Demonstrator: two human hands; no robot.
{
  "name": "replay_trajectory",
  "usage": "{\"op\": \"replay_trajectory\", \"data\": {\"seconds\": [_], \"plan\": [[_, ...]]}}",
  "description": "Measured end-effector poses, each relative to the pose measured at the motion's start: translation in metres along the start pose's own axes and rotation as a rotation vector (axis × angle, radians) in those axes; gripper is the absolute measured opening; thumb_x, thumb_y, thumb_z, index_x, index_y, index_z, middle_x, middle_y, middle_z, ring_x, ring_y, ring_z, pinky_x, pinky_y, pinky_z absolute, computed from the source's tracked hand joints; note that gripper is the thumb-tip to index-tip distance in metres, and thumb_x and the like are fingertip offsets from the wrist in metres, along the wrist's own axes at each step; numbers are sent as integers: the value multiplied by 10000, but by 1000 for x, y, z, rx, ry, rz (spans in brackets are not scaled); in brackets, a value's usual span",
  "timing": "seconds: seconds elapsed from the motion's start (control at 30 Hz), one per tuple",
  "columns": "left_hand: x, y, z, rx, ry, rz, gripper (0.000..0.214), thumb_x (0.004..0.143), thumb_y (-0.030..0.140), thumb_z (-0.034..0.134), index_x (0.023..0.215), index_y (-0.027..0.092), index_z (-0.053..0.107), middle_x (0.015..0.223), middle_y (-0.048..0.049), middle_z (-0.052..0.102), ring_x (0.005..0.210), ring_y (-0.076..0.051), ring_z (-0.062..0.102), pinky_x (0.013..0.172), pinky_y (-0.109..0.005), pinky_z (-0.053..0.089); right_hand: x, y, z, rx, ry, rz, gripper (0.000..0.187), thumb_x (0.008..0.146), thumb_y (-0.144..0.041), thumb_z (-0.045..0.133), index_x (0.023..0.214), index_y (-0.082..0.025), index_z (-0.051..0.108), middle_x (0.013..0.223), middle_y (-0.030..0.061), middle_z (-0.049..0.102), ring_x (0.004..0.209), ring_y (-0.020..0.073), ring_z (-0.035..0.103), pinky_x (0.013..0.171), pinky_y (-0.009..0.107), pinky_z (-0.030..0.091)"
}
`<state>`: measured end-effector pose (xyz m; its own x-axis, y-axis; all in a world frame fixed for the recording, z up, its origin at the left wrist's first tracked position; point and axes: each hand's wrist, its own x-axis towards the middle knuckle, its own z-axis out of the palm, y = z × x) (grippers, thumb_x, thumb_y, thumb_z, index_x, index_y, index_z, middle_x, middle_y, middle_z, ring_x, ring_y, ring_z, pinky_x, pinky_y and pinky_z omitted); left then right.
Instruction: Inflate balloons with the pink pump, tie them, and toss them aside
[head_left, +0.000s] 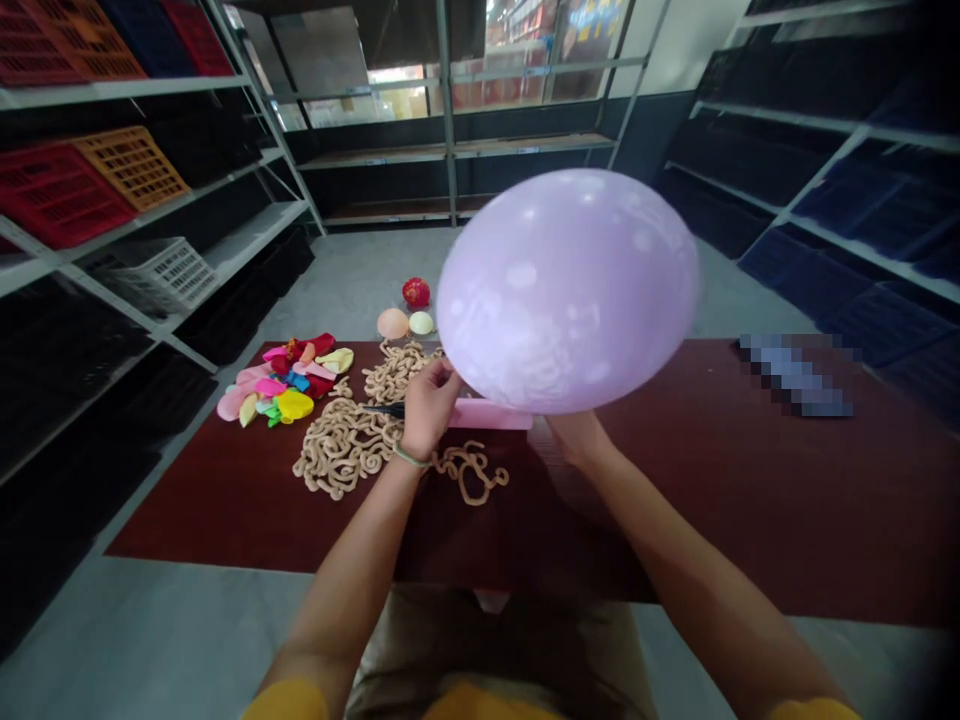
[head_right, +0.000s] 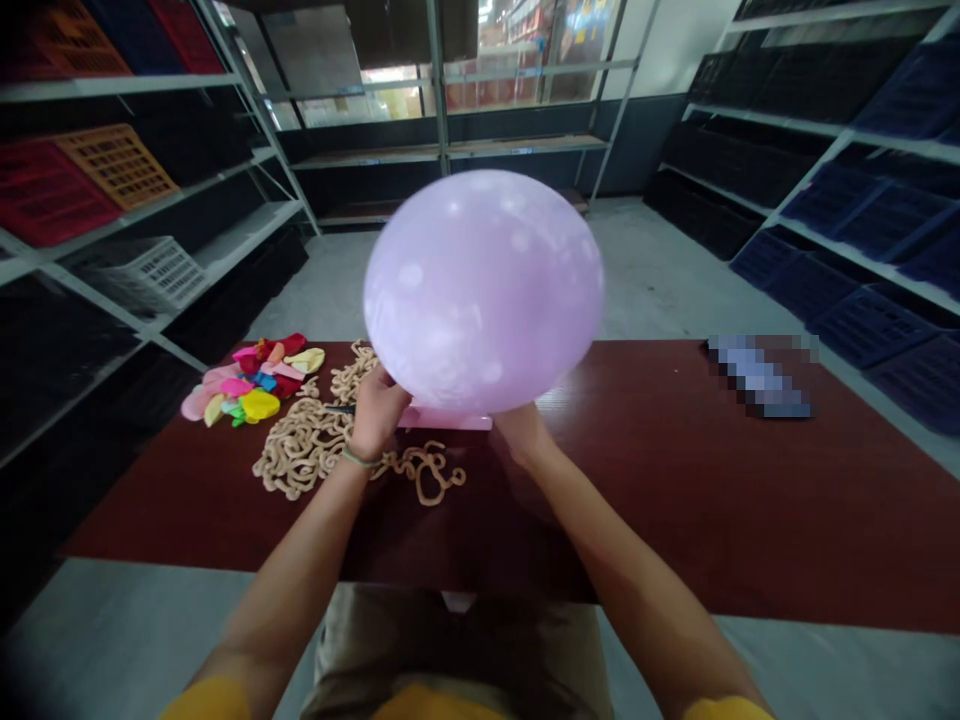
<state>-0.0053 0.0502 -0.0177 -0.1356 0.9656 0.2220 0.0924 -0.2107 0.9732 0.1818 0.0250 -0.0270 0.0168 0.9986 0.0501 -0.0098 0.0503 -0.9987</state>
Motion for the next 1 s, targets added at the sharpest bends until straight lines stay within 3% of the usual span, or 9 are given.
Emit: {"op": "replay_trajectory", "data": {"seconds": [0.1,0.23,0.37,0.47,0.53,0.6,0.73,0.9,1.0], "plan": [[8,0,-10,-46,135,3,60,734,172,698,702,156,651,603,12,597,619,-145,539,580,-229,431,-4,-7,0,-230,-234,-12,266,830,-461,627,747,-210,660,651,10,644,675,181,588,641,318,461],[13,-2,-15,-110,238,-23,63,763,176,661,724,163,614,567,23,561,572,-134,510,543,-227,411,-16,-7,6,-753,-625,-203,198,872,-376,614,774,-219,684,723,14,680,635,159,576,597,293,405],[14,-6,-18,-53,258,-86,170,784,148,620,627,170,560,489,42,462,476,-98,396,485,-219,314,-25,-1,7,-1035,-800,-305,97,797,-302,722,848,-232,679,868,42,685,790,214,606,703,344,468],[15,-9,-19,-37,255,-74,211,795,182,631,602,173,547,484,40,457,455,-87,374,462,-213,280,-26,4,4,-1067,-872,-365,187,753,-281,762,913,-241,673,978,54,656,904,239,600,779,375,494],[16,-11,-19,-34,239,-54,202,812,226,633,627,170,572,504,35,481,454,-84,386,449,-205,277,-26,5,2,-1028,-884,-396,106,796,-254,711,890,-236,667,979,56,642,915,226,593,796,367,492],[17,-13,-19,-34,215,-55,193,827,263,630,663,165,602,542,25,524,459,-82,406,445,-200,290,-25,3,1,-943,-861,-398,37,868,-237,617,861,-226,652,938,48,644,893,202,591,817,353,482],[17,-17,-16,-30,177,-79,203,844,327,630,722,165,627,629,12,596,476,-77,436,466,-201,330,-22,-11,-2,-653,-738,-293,131,954,-309,509,939,-238,619,885,3,665,783,151,600,749,297,484],[14,-20,-10,9,135,-89,215,859,331,616,713,173,617,624,17,595,482,-87,453,483,-215,352,-21,-23,-4,-471,-126,-444,105,950,-327,549,991,-248,606,892,0,659,748,142,590,669,272,466],[12,-21,-7,35,105,-95,199,858,333,620,735,177,622,650,11,622,490,-94,477,497,-224,376,-18,-23,-6,-502,11,-580,96,949,-268,555,998,-251,636,920,8,671,776,144,596,704,283,473]]}}
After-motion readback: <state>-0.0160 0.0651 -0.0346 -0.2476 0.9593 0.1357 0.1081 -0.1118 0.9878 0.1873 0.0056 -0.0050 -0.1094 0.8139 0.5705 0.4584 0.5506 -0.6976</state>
